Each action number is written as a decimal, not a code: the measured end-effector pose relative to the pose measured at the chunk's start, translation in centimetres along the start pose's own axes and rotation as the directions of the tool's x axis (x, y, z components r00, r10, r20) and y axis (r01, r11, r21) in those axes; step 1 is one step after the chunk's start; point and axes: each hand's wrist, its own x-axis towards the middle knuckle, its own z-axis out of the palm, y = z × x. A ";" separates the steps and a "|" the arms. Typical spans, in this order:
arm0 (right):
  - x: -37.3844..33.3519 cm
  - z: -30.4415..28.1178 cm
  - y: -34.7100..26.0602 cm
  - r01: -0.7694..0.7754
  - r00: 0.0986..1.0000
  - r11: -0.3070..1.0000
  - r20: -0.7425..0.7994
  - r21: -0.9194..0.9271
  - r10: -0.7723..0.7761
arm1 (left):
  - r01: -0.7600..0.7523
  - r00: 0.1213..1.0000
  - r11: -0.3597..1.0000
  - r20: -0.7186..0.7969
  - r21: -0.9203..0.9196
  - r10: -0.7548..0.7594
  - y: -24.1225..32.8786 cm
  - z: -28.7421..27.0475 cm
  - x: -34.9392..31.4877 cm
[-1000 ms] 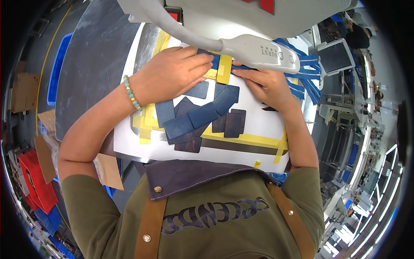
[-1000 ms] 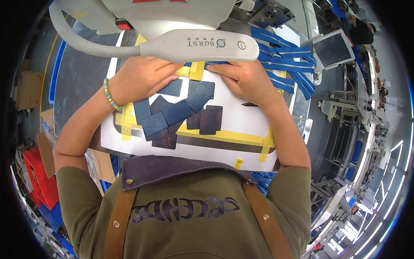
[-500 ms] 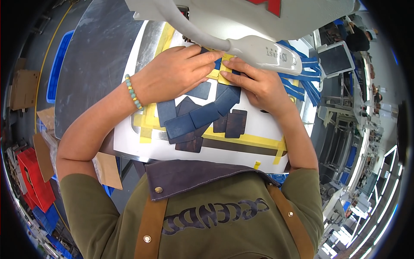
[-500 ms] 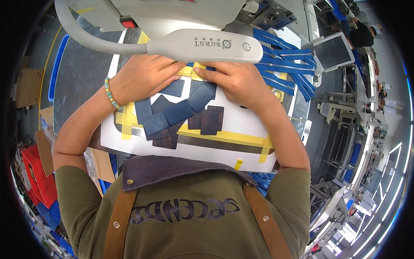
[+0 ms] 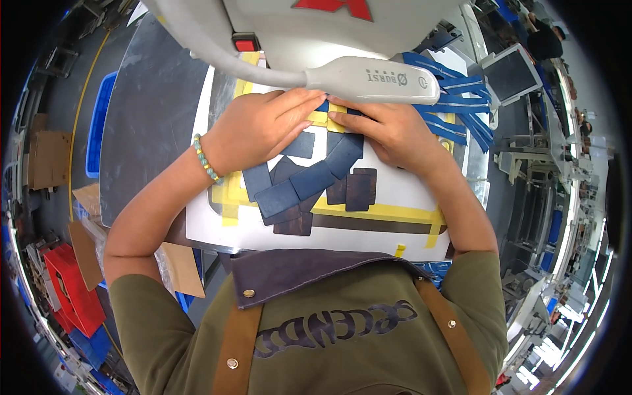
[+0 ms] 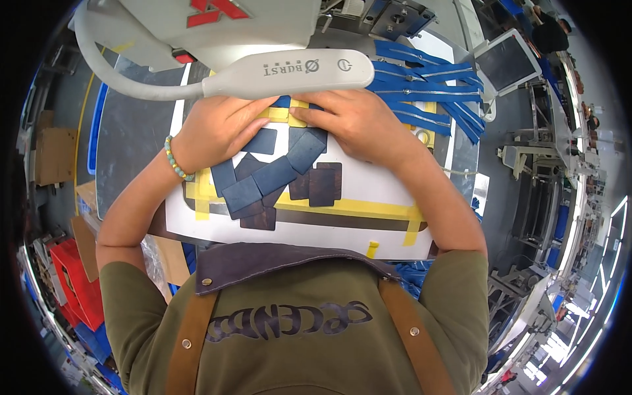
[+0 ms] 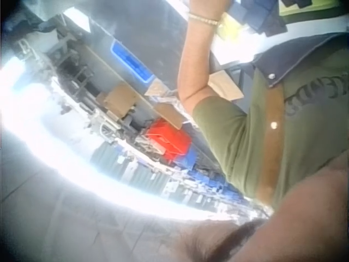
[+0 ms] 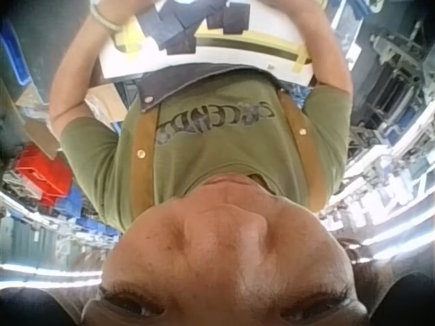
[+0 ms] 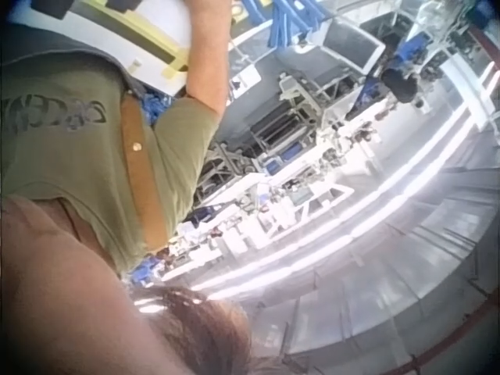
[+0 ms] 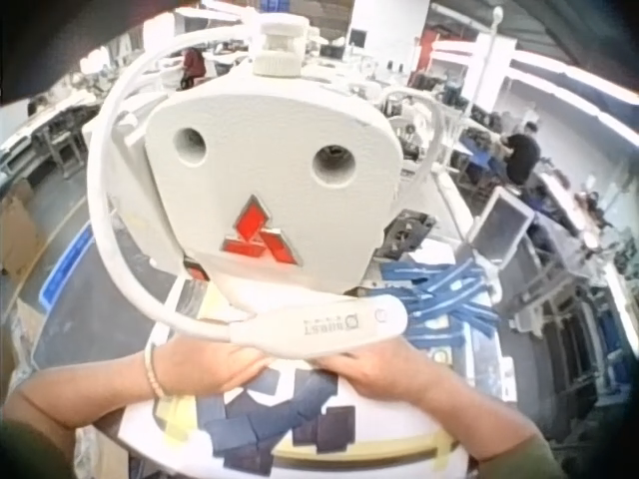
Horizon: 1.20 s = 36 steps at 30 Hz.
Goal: Attaching small leather patches to a blue strap using an industrial sewing machine.
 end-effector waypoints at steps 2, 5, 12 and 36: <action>0.1 0.0 -0.2 -0.008 1.000 1.000 0.017 -0.019 0.009 | -0.053 0.997 0.997 -0.059 0.064 0.057 0.1 -0.4 0.2; 0.2 -0.3 -0.6 -0.049 0.997 0.999 0.060 -0.011 0.049 | -0.084 0.992 0.993 -0.083 0.085 0.091 0.3 -1.4 0.2; 0.2 0.0 -0.5 -0.047 0.995 0.999 0.091 -0.026 0.049 | 0.159 0.987 0.973 -0.025 0.168 -0.157 0.8 -1.8 -1.0; -0.1 0.5 -0.4 -0.136 0.984 0.991 0.114 -0.012 0.137 | 0.379 0.919 0.906 0.196 -0.189 -0.343 0.8 1.5 -0.6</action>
